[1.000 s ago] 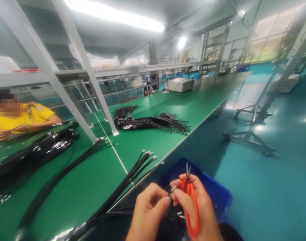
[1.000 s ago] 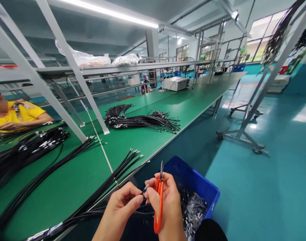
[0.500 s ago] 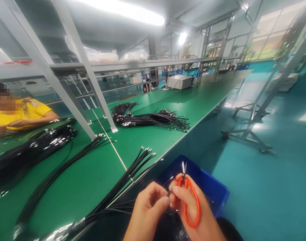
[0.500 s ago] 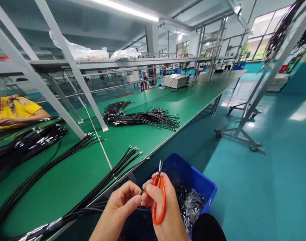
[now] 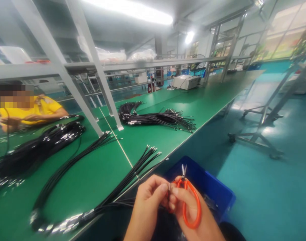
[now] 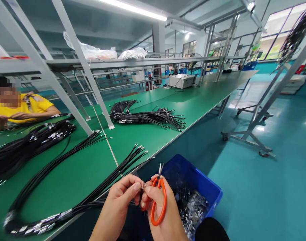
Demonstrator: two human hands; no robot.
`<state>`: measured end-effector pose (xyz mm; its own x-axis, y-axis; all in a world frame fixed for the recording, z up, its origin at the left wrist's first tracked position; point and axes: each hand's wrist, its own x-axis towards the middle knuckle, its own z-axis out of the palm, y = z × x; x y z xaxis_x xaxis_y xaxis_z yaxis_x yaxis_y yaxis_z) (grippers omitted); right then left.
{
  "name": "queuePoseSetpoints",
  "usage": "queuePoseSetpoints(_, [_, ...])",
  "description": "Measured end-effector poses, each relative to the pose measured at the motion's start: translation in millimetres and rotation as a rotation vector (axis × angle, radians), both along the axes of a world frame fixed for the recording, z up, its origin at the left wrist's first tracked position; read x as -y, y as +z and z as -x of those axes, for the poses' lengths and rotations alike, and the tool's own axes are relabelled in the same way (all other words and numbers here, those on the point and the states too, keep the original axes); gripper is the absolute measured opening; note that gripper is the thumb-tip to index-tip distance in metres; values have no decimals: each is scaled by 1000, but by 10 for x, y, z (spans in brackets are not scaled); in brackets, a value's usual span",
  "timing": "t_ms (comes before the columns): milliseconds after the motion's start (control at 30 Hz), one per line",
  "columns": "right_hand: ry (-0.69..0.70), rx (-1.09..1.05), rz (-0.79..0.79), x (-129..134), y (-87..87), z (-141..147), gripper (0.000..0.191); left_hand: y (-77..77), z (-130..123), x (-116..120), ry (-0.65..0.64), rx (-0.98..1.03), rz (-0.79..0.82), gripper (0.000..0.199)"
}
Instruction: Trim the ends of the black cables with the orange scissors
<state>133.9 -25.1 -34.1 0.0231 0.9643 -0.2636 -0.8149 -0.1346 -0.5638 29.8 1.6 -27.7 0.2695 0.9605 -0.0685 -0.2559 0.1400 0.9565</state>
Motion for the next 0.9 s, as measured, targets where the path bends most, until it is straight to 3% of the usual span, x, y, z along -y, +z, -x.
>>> queuePoseSetpoints(300, [-18,-22,-2,-32,56,-22,13,-45,-10,-9,-19,89,34,19])
queuePoseSetpoints(400, [-32,-30,18,-50,19,-19,14,-64,67,10,93,-96,-86,11])
queuePoseSetpoints(500, [-46,-50,68,-61,-16,-5,16,-31,115,39,277,-430,-396,11])
queuePoseSetpoints(567, [-33,-79,63,-63,-30,5,15,-2,123,43,320,-577,-541,16])
queuePoseSetpoints(700, [-20,-87,49,-64,-16,12,14,3,149,8,353,-683,-583,11])
queuePoseSetpoints(800, [-55,-52,75,-66,28,3,17,-25,190,-3,320,-683,-543,12])
queuePoseSetpoints(900, [-42,35,73,-65,78,-4,12,-57,200,27,88,-560,-376,11])
